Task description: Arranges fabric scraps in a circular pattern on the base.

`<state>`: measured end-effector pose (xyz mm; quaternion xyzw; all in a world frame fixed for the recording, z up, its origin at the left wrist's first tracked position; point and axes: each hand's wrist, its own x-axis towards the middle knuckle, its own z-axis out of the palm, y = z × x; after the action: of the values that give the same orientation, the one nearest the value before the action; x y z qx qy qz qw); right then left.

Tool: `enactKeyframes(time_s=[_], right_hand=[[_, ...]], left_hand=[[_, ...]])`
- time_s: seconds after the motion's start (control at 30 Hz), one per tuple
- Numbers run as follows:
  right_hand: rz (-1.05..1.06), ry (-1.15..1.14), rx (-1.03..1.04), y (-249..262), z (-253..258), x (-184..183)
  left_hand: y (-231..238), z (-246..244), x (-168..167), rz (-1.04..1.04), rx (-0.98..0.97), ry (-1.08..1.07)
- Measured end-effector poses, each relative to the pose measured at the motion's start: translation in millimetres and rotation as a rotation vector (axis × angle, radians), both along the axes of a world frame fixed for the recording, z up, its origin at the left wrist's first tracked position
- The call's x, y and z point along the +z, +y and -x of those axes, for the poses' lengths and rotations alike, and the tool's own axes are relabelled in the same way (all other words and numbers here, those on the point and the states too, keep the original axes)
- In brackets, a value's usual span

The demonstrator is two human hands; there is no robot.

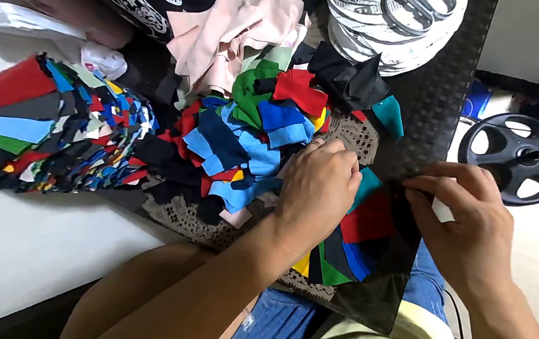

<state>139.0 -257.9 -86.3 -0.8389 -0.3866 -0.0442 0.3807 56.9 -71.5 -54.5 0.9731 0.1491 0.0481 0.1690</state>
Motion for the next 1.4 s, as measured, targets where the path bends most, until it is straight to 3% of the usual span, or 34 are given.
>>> enactKeyframes(time_s=[0.27,0.53,0.7,0.83,1.0,1.2,1.27,1.4], right_hand=[[-0.003,-0.156,0.080,27,0,-14],[-0.020,-0.111,0.073,25,-3,-31],[-0.029,-0.103,0.070,24,-3,-32],[-0.027,-0.104,0.065,25,-3,-33],[-0.029,-0.102,0.065,24,-3,-34],[-0.028,-0.102,0.066,25,-3,-34],[-0.091,-0.065,0.073,23,-4,-36],[-0.421,0.164,0.069,11,-10,-35]], left_hand=[[2,0,-2,-0.035,-0.020,-0.015],[24,21,7,0.101,-0.126,-0.026],[26,35,-2,0.048,-0.162,0.006],[26,40,4,-0.002,-0.128,-0.085],[23,46,-3,-0.109,-0.234,-0.061],[12,51,-9,-0.136,-0.197,-0.213],[-2,54,-18,-0.123,-0.298,-0.147],[-11,56,-39,-0.129,-0.432,-0.018]])
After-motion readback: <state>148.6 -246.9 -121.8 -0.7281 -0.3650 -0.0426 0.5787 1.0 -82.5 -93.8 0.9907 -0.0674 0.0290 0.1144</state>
